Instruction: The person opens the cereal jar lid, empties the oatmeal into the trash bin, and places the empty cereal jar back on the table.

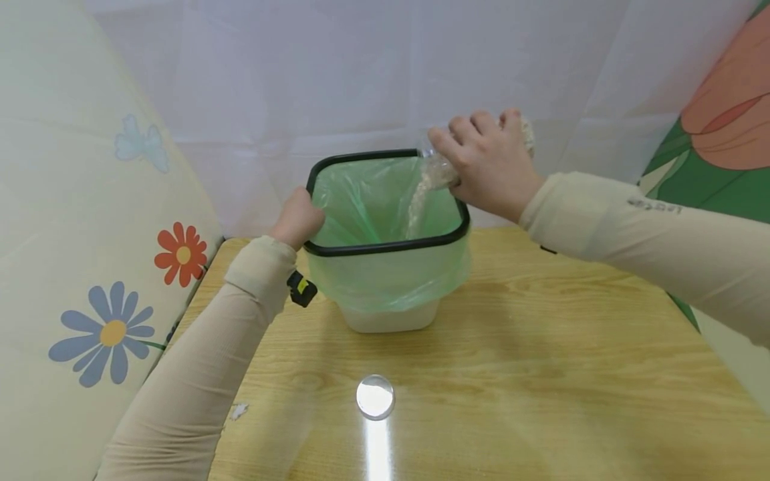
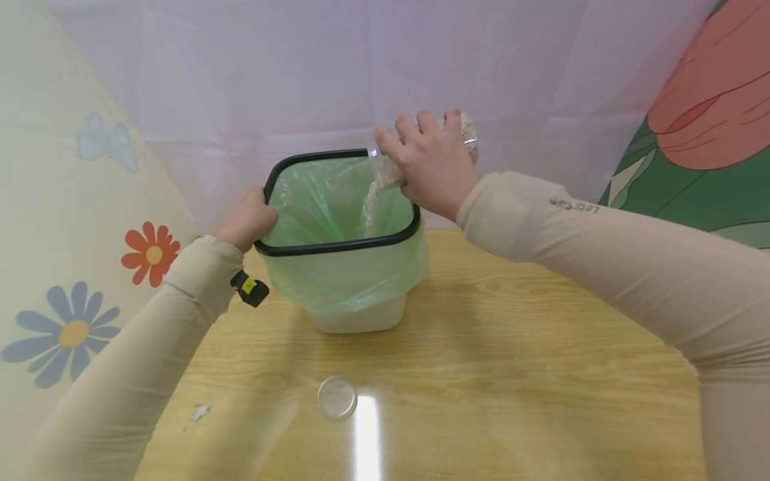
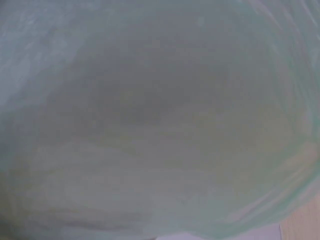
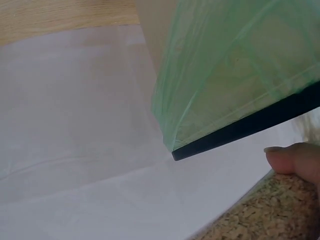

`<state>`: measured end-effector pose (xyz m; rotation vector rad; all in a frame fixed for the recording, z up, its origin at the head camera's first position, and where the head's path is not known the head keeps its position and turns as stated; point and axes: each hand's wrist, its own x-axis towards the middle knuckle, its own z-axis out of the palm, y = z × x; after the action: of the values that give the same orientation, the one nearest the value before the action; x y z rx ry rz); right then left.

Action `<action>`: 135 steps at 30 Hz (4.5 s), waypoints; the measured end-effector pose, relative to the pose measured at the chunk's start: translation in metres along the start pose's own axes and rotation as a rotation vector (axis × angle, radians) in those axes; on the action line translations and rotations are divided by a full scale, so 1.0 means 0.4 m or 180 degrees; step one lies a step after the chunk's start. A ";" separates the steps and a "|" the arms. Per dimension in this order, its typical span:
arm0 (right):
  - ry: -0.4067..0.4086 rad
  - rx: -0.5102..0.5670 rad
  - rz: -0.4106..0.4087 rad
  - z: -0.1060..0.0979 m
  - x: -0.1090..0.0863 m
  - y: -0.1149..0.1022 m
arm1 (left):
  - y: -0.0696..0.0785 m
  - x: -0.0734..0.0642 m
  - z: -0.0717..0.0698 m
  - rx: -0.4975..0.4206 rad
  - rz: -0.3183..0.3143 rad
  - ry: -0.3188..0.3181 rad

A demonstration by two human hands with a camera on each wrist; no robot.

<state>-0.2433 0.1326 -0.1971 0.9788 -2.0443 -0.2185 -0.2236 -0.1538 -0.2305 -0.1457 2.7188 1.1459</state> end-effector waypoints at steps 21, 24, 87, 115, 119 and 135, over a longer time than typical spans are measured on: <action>0.0039 0.0013 -0.0044 0.004 -0.001 0.003 | 0.000 0.003 0.002 0.0038 0.0057 0.0067; 0.0007 0.0046 -0.0034 0.002 0.000 0.003 | -0.001 0.004 0.001 0.0014 0.0035 0.0050; -0.0140 0.0141 -0.0012 -0.008 -0.001 0.006 | -0.005 0.008 0.002 0.0060 0.0103 0.0071; -0.0178 0.0063 -0.0098 -0.004 0.003 0.003 | -0.006 0.004 0.001 0.0028 0.0107 0.0130; -0.0179 0.0061 -0.0095 -0.004 0.001 0.003 | -0.004 0.004 0.002 0.0030 0.0093 0.0137; -0.0208 0.0155 -0.0132 -0.007 0.000 0.006 | 0.001 0.007 0.006 0.0086 0.0081 0.0217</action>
<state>-0.2424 0.1348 -0.1943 1.0574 -2.0984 -0.2263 -0.2260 -0.1519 -0.2327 -0.1496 2.8021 1.1304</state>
